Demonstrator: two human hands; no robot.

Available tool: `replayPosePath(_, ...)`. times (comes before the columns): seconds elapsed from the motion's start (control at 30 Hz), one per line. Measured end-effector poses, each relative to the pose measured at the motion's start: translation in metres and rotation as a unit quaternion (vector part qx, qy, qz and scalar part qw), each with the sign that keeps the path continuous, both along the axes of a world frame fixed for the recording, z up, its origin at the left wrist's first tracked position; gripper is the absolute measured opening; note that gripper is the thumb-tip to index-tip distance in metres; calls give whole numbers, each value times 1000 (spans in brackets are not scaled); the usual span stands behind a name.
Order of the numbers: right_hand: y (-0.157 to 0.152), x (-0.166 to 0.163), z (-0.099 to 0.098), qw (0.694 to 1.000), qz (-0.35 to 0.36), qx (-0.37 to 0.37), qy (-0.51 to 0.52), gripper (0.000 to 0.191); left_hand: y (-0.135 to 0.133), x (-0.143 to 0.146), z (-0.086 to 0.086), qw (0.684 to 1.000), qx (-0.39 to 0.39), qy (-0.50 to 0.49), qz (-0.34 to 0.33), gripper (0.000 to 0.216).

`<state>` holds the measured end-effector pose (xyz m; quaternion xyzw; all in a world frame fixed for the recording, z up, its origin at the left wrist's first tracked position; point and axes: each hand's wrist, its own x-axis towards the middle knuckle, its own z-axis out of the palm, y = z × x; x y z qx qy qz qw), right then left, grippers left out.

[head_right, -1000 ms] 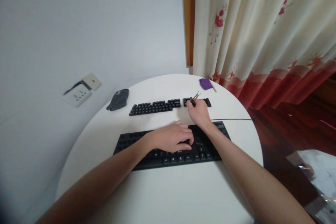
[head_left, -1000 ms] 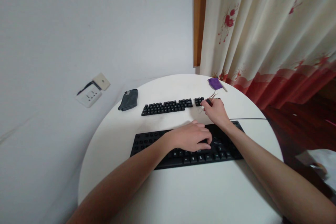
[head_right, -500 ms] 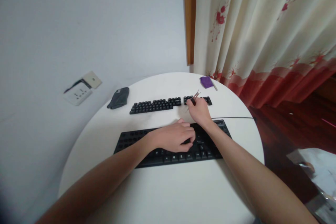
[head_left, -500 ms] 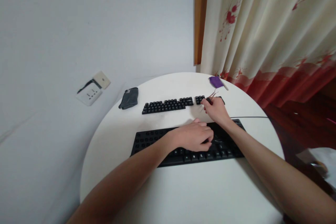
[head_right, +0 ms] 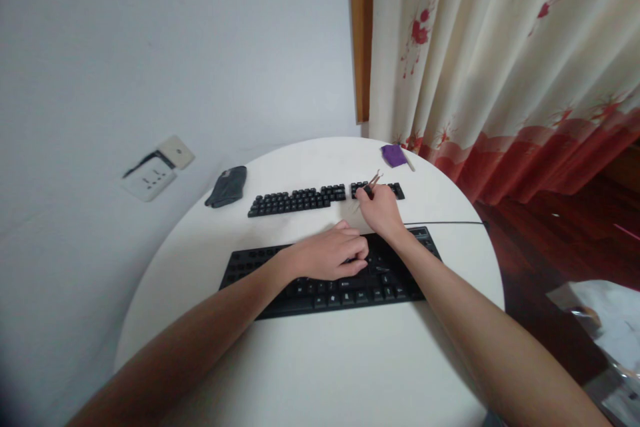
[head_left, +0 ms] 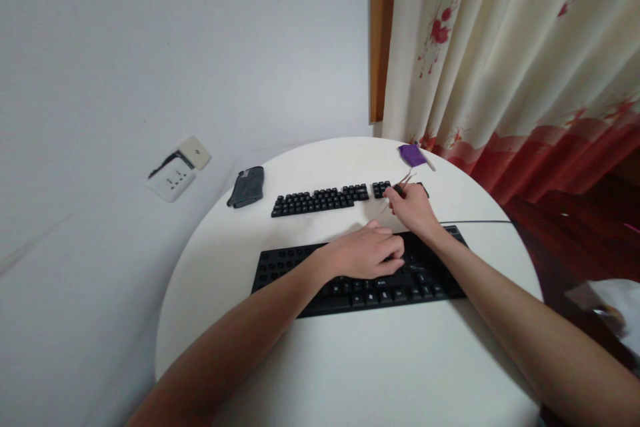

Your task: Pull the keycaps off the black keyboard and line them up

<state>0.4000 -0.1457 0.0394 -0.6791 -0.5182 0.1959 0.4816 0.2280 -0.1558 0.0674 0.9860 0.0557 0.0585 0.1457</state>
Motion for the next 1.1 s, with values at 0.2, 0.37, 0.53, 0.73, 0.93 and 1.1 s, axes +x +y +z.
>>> replayPosePath(0.2,-2,1,4,1000,-7,0,-7,32,17,-9,2,998,-45,-28,46,19)
replayPosePath(0.37,-1,3,6,1000,-14,7,1,30,35,-16,-3,979,-149,-54,130,22)
replayPosePath(0.53,-1,3,5,1000,-9,8,-3,31,54,-30,1,947,-306,10,100,25)
replayPosePath(0.73,0,3,5,1000,-7,4,2,32,63,-41,13,953,-287,89,-38,30)
replayPosePath(0.93,0,3,5,1000,-10,7,7,32,64,-36,6,943,-328,45,20,23)
replayPosePath(1.1,-1,1,6,1000,-7,7,12,30,67,-31,-7,898,-387,-83,192,31)
